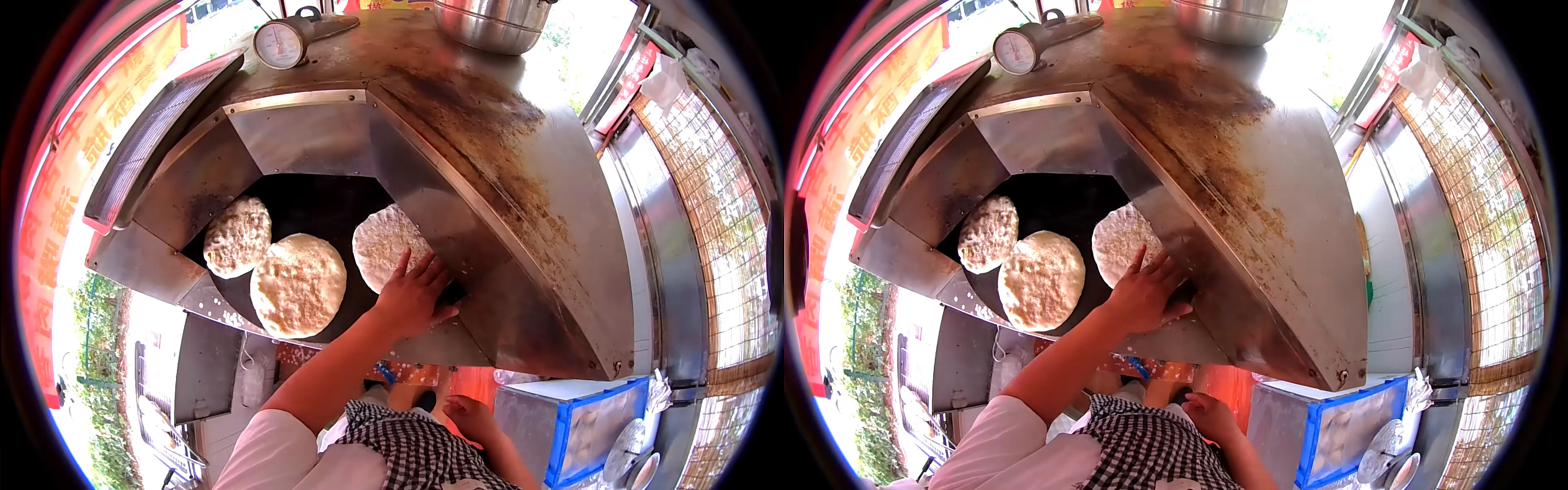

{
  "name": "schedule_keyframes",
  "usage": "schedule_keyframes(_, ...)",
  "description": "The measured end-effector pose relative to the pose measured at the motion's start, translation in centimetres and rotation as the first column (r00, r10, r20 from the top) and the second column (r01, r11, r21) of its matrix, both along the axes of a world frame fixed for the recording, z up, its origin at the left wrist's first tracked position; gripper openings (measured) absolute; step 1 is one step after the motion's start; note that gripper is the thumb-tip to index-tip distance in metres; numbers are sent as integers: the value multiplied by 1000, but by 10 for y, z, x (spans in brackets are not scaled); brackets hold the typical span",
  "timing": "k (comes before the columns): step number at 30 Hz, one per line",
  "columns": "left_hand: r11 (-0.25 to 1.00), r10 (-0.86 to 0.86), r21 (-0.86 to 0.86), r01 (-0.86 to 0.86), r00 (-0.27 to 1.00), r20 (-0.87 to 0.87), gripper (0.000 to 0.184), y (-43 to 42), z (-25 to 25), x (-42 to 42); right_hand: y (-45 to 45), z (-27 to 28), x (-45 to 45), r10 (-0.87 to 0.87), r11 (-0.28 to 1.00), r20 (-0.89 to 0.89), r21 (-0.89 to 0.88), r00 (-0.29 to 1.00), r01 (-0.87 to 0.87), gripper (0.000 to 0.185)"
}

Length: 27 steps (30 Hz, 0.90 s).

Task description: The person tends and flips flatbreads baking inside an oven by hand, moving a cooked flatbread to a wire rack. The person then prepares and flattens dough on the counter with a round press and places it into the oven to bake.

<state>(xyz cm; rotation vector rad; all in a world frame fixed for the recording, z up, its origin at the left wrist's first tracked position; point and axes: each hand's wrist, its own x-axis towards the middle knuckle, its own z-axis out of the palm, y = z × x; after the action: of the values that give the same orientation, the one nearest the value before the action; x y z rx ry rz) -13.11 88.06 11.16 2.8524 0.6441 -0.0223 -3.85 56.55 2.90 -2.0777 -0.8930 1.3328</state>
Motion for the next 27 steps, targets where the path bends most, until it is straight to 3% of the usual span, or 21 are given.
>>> schedule_keyframes(1, 1000, 1, 1, -1, 1000, -3, 85, 2, 1, -1, 1, 2, 0, -6, 1000, 1, 5, 1000, 6, 44)
schedule_keyframes(4, 996, 74, 39, -83, 976, 203, 88, 12, -11, -26, -2, 3, 2, -22, 1000, 9, -7, 1000, 22, 44)
schedule_keyframes(7, 964, 241, 55, -259, 945, 219, 90, 24, -11, -58, -9, -4, 5, -52, 998, 7, -20, 999, 52, 44)
schedule_keyframes(10, 947, 302, 70, -314, 942, 145, 91, 30, -22, -78, -12, -5, 4, -37, 997, 18, -60, 999, 38, 45)
schedule_keyframes(17, 977, 195, 64, -204, 973, 125, 91, 14, -14, -69, 0, -1, 6, 16, 999, 31, -29, 999, -15, 46)
schedule_keyframes(23, 993, 110, 21, -115, 979, 171, 90, 4, -20, -68, -3, 1, 7, -38, 999, -25, -19, 999, 38, 47)
schedule_keyframes(27, 992, 119, 17, -123, 979, 166, 90, 5, -14, -68, -3, 11, 6, -16, 995, 33, -96, 999, 19, 47)
